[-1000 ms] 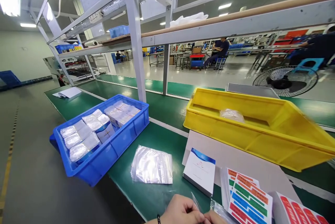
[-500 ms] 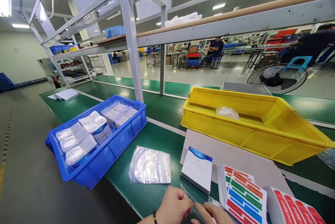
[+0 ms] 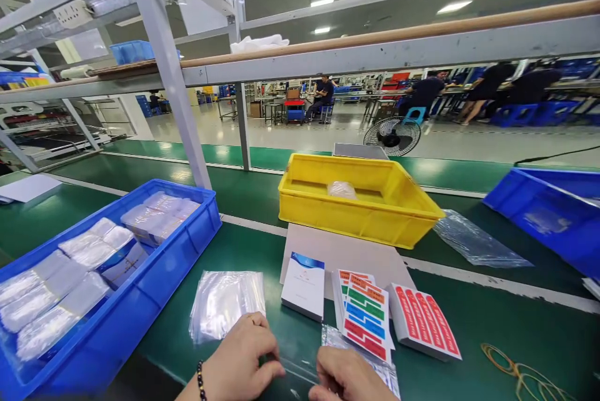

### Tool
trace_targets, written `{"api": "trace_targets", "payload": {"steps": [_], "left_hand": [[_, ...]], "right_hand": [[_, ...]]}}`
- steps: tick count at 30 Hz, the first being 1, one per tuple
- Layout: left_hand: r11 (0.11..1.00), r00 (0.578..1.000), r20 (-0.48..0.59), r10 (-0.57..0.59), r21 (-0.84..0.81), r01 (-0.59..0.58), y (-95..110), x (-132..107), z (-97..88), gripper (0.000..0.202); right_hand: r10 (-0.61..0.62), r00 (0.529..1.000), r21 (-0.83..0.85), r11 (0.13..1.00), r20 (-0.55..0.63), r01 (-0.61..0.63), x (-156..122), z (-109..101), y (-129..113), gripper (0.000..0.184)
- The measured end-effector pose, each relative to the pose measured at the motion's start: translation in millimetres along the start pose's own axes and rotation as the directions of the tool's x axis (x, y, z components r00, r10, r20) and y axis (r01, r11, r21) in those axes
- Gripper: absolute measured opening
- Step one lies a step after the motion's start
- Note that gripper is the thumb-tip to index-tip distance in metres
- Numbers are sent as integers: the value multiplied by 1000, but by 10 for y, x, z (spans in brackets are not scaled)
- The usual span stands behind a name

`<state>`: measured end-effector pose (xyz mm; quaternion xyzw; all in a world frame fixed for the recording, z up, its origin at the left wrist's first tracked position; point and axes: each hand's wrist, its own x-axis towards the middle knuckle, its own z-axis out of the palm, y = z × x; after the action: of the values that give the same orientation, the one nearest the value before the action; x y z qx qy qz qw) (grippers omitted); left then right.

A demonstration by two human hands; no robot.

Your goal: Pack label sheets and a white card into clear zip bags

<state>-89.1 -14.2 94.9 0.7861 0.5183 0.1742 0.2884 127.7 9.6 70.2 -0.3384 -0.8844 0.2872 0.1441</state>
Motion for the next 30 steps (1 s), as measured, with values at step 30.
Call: {"api": "trace_targets", "payload": {"steps": [30], "left_hand": [[-209,905,368,-212,-922,326,-297,411,704,25]], "right_hand": [[570,658,-126,701,-491,-702,-14,-469,1026,35]]}}
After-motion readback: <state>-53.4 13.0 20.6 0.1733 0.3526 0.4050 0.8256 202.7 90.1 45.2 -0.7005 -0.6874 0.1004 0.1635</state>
